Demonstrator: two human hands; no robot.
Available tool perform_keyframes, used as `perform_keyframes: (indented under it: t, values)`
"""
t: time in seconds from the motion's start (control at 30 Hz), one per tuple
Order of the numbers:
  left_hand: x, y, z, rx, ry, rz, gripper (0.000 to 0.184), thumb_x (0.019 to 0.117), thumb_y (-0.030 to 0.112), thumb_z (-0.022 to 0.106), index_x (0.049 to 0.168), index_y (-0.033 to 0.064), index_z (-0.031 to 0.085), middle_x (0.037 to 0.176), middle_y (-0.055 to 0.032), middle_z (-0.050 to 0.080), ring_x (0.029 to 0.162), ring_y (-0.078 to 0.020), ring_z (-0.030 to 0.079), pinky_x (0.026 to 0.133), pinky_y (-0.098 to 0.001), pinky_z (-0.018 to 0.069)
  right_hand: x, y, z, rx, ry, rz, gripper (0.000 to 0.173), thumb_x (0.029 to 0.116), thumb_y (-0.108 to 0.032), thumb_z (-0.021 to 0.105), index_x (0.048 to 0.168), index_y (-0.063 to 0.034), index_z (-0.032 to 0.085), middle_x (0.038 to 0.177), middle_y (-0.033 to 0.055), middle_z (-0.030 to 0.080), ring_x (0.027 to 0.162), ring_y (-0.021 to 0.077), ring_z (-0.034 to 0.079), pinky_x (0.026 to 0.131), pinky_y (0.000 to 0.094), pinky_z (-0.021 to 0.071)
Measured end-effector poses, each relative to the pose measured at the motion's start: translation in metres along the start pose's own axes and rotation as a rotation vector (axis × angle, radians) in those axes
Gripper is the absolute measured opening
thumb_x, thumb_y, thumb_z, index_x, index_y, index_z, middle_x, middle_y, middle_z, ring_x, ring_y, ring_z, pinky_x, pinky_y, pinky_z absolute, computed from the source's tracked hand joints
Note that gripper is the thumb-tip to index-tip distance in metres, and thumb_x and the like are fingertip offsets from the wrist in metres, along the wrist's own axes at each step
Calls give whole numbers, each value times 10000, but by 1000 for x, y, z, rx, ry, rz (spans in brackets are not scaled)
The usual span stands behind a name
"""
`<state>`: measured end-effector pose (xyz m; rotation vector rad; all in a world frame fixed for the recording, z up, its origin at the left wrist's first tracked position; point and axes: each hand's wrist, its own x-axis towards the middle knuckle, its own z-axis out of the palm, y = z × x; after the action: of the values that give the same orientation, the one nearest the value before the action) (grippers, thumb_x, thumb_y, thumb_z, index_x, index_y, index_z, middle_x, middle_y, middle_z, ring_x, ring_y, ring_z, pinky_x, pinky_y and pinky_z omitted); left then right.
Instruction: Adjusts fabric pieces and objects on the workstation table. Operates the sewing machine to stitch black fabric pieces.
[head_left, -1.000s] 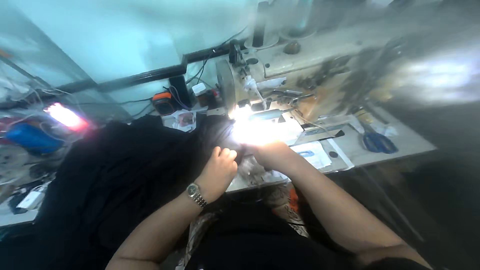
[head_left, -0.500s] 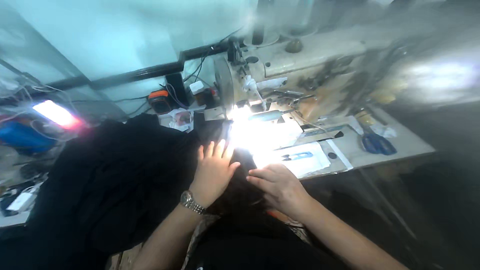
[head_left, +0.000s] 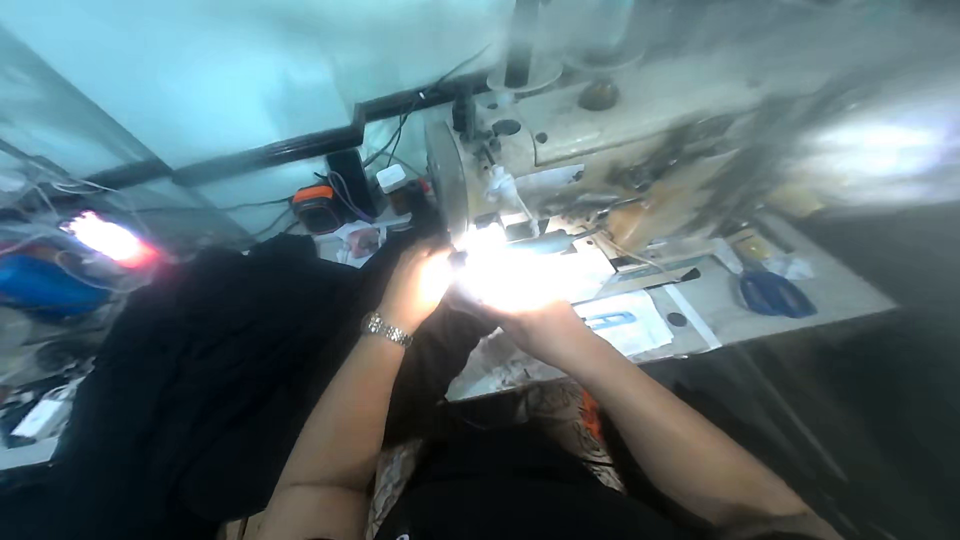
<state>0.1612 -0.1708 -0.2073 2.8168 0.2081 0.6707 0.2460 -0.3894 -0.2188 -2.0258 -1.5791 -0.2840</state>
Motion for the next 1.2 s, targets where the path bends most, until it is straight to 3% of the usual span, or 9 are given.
perform_keyframes:
  t: [0.13,0.3,0.47,0.57,0.67,0.73,0.8,0.93,1.2]
  values:
    - [2,-9,0,-24,57,85,313,970,-2,517,1114,121,766,1318,-89,671,1309,-286,576,1138,-564,403,8,-1,4,53,45,68,283,975,-145,568,1148,-181,790,1046,119,769,929,307,740,771,509,588]
    - [-33,23,-32,-1,-244,219,286,869,234,597,1094,185,767,1445,-30,592,1486,-248,385,1226,-593,256,5,4,8,106,-29,129,254,1003,-144,573,1129,-172,793,976,111,767,909,319,745,741,557,599]
    - [-77,88,-80,-480,-455,488,243,973,228,620,808,50,641,770,-76,658,858,-203,678,1137,-465,406,-4,0,4,92,-70,67,255,1017,-122,573,1135,-189,789,992,114,770,852,338,750,691,568,598]
    - [-97,96,-74,-381,-390,507,362,972,415,670,839,80,643,817,-59,676,928,-200,684,1172,-463,356,-33,-20,-8,114,-66,-50,198,967,-91,616,1041,-160,786,1137,69,751,943,247,748,755,437,626]
    - [-116,95,-39,-227,-76,377,487,876,553,752,1096,130,652,1094,-48,683,1193,-200,619,1219,-549,285,-71,-40,-20,183,-31,-86,168,919,-116,657,1029,-139,782,1144,65,736,1000,205,723,826,368,616]
    - [-124,84,-4,-120,40,281,540,829,300,808,1310,161,606,1266,-50,675,1363,-292,527,1196,-683,242,-86,-44,-22,169,29,-93,217,935,-138,619,1083,-143,777,1185,59,731,1035,190,713,876,341,600]
    - [-126,63,24,-5,160,147,437,808,28,726,1223,166,704,1119,-33,744,1279,-336,599,1129,-749,275,-88,-43,-25,88,66,-90,230,966,-172,592,1097,-148,779,1192,56,732,981,201,701,835,336,582]
    - [-122,43,3,133,274,99,121,894,115,668,963,187,737,973,-26,699,1157,-283,633,1138,-656,325,-79,-32,-29,19,113,-105,186,1005,-182,575,1032,-128,751,1149,48,743,977,201,707,827,314,584]
    - [-115,32,-26,42,126,195,204,958,22,575,1018,158,714,1157,8,740,1320,-243,583,1184,-591,338,-48,-18,-31,162,29,-185,166,1004,-240,632,982,-100,721,1123,55,744,1018,201,708,864,343,590]
